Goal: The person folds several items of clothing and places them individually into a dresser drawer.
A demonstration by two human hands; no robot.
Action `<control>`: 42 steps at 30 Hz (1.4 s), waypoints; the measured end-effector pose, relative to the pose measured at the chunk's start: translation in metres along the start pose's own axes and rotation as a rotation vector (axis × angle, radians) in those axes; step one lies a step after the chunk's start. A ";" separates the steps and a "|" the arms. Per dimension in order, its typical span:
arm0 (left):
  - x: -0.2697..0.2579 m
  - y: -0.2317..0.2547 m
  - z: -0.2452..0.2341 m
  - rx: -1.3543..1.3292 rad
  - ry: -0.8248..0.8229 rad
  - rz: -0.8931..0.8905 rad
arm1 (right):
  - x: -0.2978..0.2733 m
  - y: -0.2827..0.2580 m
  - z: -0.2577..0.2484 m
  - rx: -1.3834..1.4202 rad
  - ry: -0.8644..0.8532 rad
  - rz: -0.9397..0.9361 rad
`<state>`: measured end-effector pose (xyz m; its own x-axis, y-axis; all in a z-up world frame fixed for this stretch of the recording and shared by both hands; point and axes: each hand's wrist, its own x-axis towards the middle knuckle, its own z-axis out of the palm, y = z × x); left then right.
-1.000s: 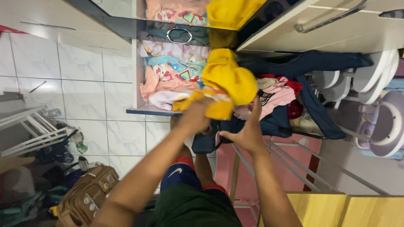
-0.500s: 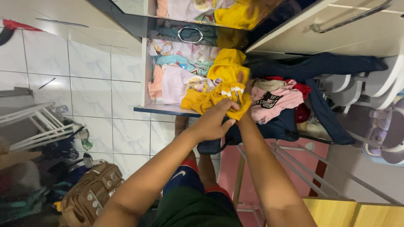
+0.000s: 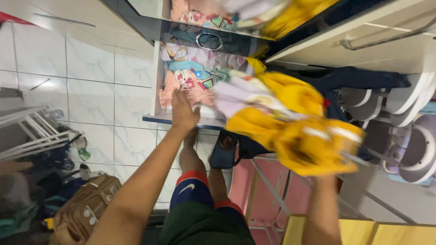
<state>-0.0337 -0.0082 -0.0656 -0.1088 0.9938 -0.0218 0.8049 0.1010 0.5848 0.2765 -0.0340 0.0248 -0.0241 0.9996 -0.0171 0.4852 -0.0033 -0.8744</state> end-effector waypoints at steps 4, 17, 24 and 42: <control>0.019 -0.013 0.008 -0.040 -0.114 -0.195 | -0.013 0.016 -0.042 -0.103 0.066 0.070; 0.037 0.008 0.001 0.255 -0.127 -0.323 | -0.028 0.124 -0.064 -0.516 -0.094 0.306; 0.053 0.011 0.001 0.152 -0.283 -0.369 | -0.050 0.157 -0.047 -0.362 -0.095 0.348; -0.011 0.097 -0.007 -0.562 -0.618 0.267 | -0.010 -0.018 0.014 -0.114 0.027 -0.397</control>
<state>0.0415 -0.0093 -0.0029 0.5087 0.8445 -0.1675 0.3340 -0.0143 0.9425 0.2555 -0.0447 0.0338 -0.2067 0.9230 0.3246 0.5365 0.3843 -0.7513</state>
